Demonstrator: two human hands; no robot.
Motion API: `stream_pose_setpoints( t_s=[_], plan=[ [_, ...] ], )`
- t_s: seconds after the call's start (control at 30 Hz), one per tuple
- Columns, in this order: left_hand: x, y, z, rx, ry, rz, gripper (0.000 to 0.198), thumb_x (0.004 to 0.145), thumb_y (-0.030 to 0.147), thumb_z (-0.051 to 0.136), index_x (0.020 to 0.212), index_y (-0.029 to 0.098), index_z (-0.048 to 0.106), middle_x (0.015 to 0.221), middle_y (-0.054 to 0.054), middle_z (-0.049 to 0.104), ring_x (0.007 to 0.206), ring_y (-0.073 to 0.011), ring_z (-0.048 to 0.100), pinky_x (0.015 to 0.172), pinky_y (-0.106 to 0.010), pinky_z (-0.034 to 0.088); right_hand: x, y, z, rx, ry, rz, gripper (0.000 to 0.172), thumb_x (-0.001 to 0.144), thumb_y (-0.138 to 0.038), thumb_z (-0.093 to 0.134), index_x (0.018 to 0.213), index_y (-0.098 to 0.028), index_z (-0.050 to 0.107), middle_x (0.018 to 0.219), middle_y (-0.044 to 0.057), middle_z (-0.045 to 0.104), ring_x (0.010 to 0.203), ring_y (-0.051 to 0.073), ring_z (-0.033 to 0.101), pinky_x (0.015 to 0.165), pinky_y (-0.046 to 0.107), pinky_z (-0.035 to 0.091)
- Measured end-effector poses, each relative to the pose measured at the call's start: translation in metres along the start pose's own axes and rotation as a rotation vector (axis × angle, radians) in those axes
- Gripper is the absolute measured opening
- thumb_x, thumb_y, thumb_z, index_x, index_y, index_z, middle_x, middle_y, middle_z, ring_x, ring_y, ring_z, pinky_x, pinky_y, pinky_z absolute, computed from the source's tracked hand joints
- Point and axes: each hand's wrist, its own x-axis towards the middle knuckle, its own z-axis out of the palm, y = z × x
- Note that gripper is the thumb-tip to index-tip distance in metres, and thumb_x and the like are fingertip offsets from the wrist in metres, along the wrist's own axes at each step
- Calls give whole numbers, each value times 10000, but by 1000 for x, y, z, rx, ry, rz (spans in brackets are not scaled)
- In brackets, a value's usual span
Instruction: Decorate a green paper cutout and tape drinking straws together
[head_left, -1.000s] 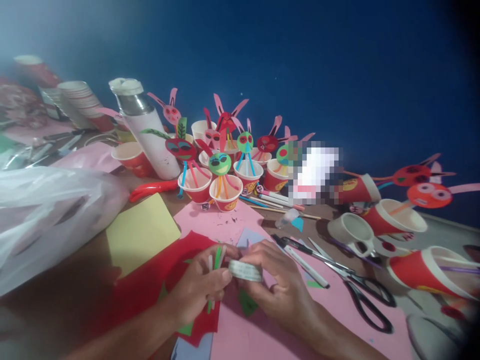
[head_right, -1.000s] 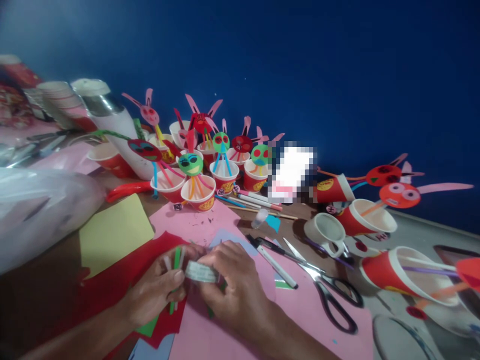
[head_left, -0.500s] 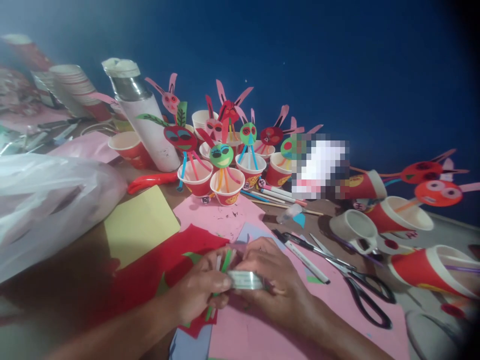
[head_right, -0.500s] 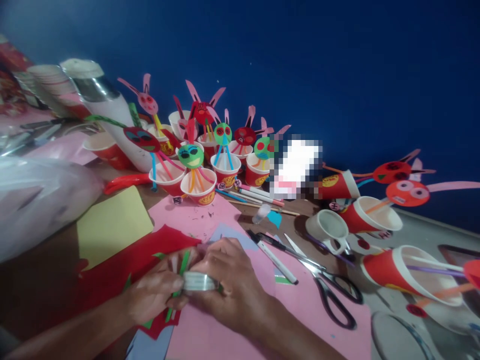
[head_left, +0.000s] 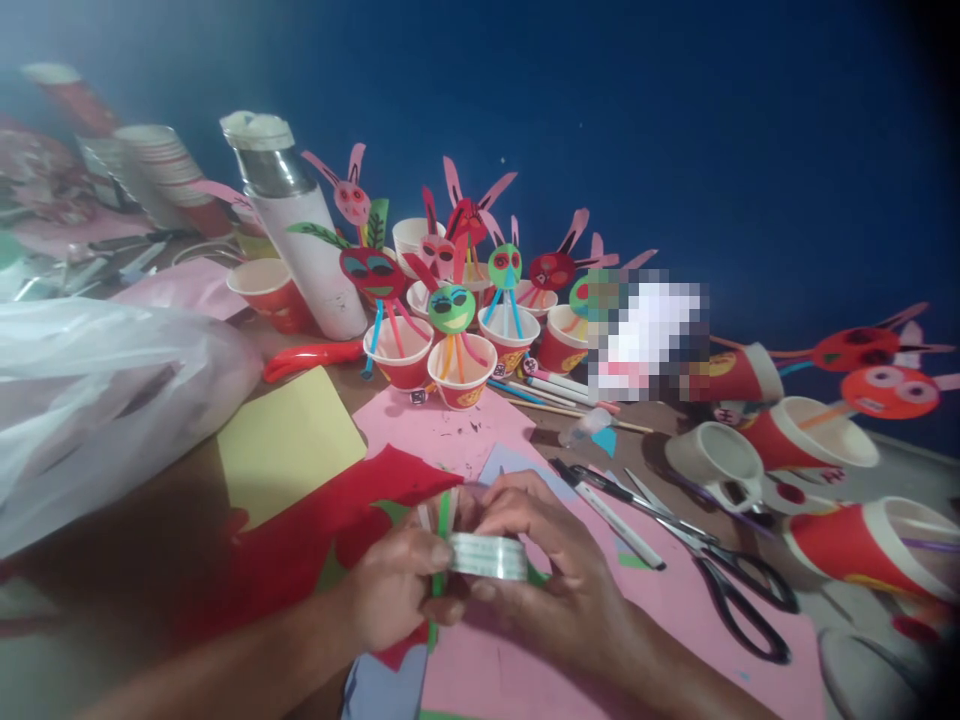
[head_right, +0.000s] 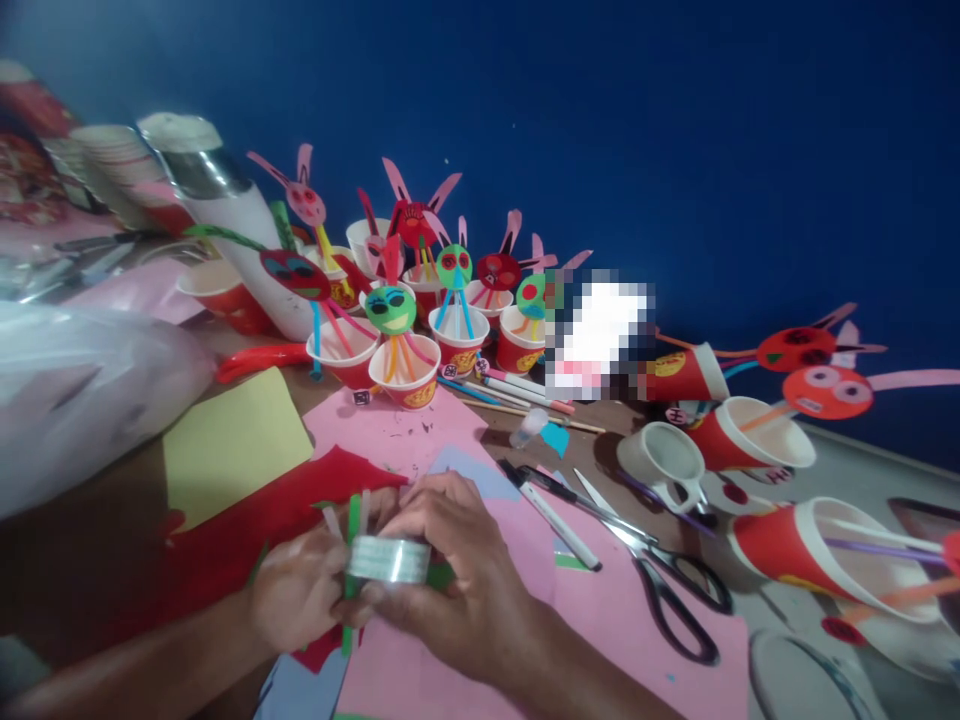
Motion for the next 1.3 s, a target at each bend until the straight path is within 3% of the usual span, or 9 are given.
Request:
stream_pose_setpoints(
  t_s=[0.1,0.2,0.33,0.53,0.67,0.9,1.07,1.17,1.3],
  plan=[
    [0,0,-1,-13,-29,33,317,602,349,719,739,185,484,604,38,418,470,-55,342,368,-165,162,0,2,-1,-81,-4,-27,49,826,-223,650,836,-230,602,847,9,646,827,179,553,762,344,415],
    [-2,-3,-4,25,31,-5,363,577,316,759,795,188,498,617,55,427,457,-29,313,385,-145,182,2,-3,-6,-248,-88,-57,131,756,-182,712,790,-224,593,793,-7,643,813,184,542,786,362,383],
    [-5,-5,-6,92,134,-60,396,572,293,753,864,199,502,683,45,479,489,-53,487,390,-128,229,4,-11,-8,-389,-128,-84,134,753,-173,705,772,-207,576,747,-8,614,795,185,517,799,378,353],
    [-1,-2,-3,-5,-34,30,281,638,311,659,831,188,495,649,1,556,543,-122,580,357,-128,227,1,-4,-2,-99,-41,41,109,784,-213,662,851,-223,576,887,5,624,869,184,530,777,343,395],
    [1,-4,-3,-37,-100,72,308,667,344,645,885,187,492,654,0,563,524,-139,601,331,-140,194,0,1,-2,-64,-1,-4,117,785,-116,594,823,-225,576,817,-4,625,834,176,529,766,340,399],
    [-3,-3,-5,83,-4,-18,326,643,322,695,817,192,451,640,18,561,519,-142,640,355,-123,206,3,-8,-9,-337,-68,-70,163,698,-68,628,751,-205,557,707,-20,577,743,168,483,750,353,351],
    [-4,-2,-4,102,98,-32,358,568,298,718,811,193,478,609,51,495,486,-104,570,362,-122,268,3,-9,-7,-347,-67,-83,162,705,-99,670,757,-198,552,733,-15,586,768,174,492,776,363,345],
    [-4,-2,-3,36,69,-12,333,566,281,721,759,188,466,589,49,487,474,-68,500,367,-109,269,3,-4,-5,-252,-72,-76,144,749,-168,687,832,-198,573,841,12,635,812,184,518,773,362,359],
    [-1,-5,-5,-1,-55,3,313,617,286,708,783,186,462,609,21,548,510,-120,602,362,-116,226,4,-2,-6,-223,-88,-133,51,841,-163,590,804,-198,589,740,-3,628,767,169,524,757,358,355]
  ],
)
